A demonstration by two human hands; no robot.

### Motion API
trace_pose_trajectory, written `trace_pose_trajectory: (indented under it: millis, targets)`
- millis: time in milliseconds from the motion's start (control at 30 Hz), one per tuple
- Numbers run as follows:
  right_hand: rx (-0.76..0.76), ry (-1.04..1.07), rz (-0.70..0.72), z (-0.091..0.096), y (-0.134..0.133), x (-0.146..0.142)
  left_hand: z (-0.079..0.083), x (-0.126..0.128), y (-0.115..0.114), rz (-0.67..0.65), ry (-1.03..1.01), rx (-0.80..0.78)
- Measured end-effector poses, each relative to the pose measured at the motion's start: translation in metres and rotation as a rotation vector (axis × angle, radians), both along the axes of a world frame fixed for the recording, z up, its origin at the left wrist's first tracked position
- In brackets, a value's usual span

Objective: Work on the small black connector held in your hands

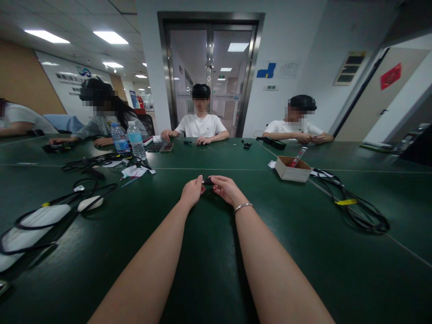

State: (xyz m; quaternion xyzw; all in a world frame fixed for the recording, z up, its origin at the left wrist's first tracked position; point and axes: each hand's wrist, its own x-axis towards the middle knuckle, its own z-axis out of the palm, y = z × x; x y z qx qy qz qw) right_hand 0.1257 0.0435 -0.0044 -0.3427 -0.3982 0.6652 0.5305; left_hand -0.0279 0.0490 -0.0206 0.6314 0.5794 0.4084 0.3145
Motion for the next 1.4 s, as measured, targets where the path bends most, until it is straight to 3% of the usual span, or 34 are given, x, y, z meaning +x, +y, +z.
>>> trace_pose_trajectory:
  millis: [267, 700, 1100, 1400]
  targets:
    - [0.019, -0.005, 0.004, -0.001, 0.000, 0.000, 0.010, 0.001, 0.004, -0.006, 0.169, -0.096]
    - [0.047, -0.035, 0.137, -0.003, 0.005, 0.003, 0.005, -0.009, 0.012, -0.027, -0.081, -0.186]
    - [0.081, -0.040, 0.142, -0.001, 0.001, 0.001, 0.011, -0.007, 0.009, 0.010, -0.156, -0.222]
    - [0.085, -0.039, 0.130, 0.000, 0.000, 0.002, 0.010, -0.010, 0.011, -0.025, -0.100, -0.215]
